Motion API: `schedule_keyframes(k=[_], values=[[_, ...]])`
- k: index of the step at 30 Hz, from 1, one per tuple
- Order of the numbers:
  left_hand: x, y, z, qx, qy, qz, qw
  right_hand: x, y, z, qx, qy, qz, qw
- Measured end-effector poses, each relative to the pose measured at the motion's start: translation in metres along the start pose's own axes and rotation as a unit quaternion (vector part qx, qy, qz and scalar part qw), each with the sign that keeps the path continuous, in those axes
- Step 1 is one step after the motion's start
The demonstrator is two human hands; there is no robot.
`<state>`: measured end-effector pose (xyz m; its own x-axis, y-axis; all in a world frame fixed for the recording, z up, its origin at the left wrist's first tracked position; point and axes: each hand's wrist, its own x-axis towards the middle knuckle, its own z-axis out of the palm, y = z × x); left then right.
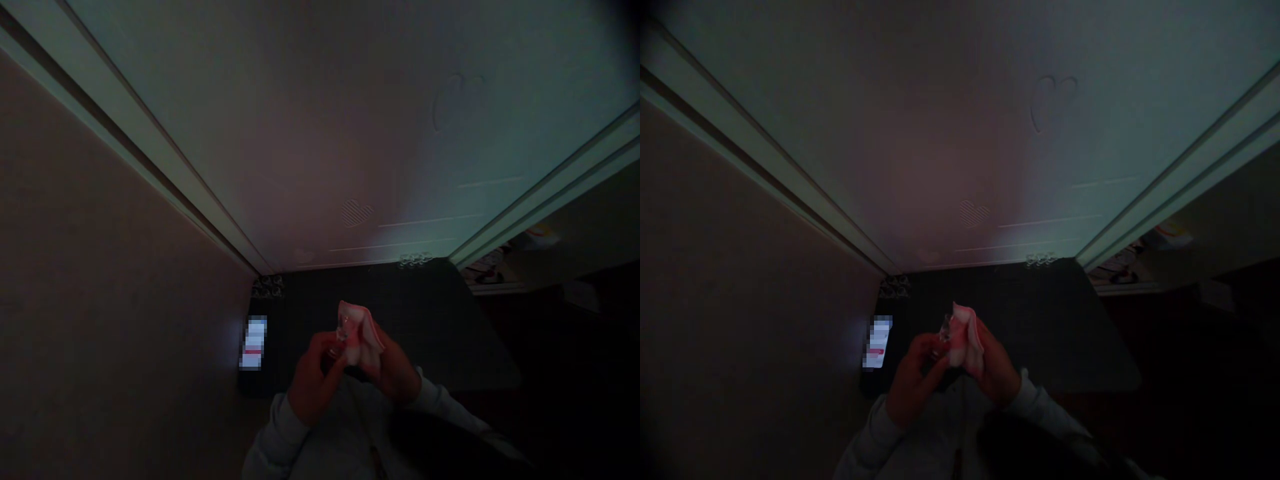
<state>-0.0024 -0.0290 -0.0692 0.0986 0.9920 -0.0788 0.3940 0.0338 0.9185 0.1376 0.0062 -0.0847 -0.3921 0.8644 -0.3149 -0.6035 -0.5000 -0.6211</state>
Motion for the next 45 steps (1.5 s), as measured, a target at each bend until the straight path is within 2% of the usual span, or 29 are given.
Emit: schedule_keyframes(k=[4, 7, 10, 14, 18, 21, 25, 32, 38, 40, 42, 45], values=[[0.003, 0.001, -0.001, 0.01, 0.022, 0.006, 1.0, -0.003, 0.0, 0.003, 0.058, 0.009, 0.06, 0.997], [0.004, 0.001, 0.0, 0.043, 0.024, 0.02, 0.999, -0.003, 0.002, 0.002, 0.067, 0.011, 0.078, 0.995], [0.004, -0.003, 0.003, 0.092, 0.049, 0.038, 0.994, -0.002, 0.003, 0.003, 0.065, -0.01, 0.067, 0.996], [0.004, -0.005, 0.005, 0.152, 0.061, 0.098, 0.982, -0.001, 0.003, 0.008, 0.057, -0.017, 0.042, 0.997], [0.005, 0.0, 0.004, 0.166, 0.057, 0.155, 0.972, -0.001, 0.003, 0.007, 0.038, -0.008, 0.02, 0.999], [0.006, 0.002, 0.004, 0.166, 0.076, 0.168, 0.969, -0.001, 0.004, 0.003, 0.006, 0.002, 0.002, 1.0], [0.007, 0.001, 0.004, 0.189, 0.096, 0.149, 0.966, 0.0, 0.007, -0.001, -0.014, 0.004, 0.002, 1.0], [0.006, 0.004, 0.003, 0.225, 0.041, 0.145, 0.963, -0.004, 0.014, -0.003, -0.042, -0.004, 0.01, 0.999], [0.007, 0.011, 0.005, 0.197, 0.001, 0.138, 0.971, -0.001, 0.011, -0.004, -0.077, 0.038, -0.002, 0.996], [0.006, 0.012, 0.004, 0.168, 0.019, 0.133, 0.977, 0.002, 0.011, -0.008, -0.106, 0.052, -0.02, 0.993], [0.004, 0.011, 0.003, 0.134, 0.071, 0.112, 0.982, 0.005, 0.013, -0.014, -0.163, 0.054, -0.044, 0.984], [0.003, 0.007, -0.001, 0.061, 0.142, 0.04, 0.987, 0.005, 0.014, -0.019, -0.285, 0.035, -0.075, 0.955]])
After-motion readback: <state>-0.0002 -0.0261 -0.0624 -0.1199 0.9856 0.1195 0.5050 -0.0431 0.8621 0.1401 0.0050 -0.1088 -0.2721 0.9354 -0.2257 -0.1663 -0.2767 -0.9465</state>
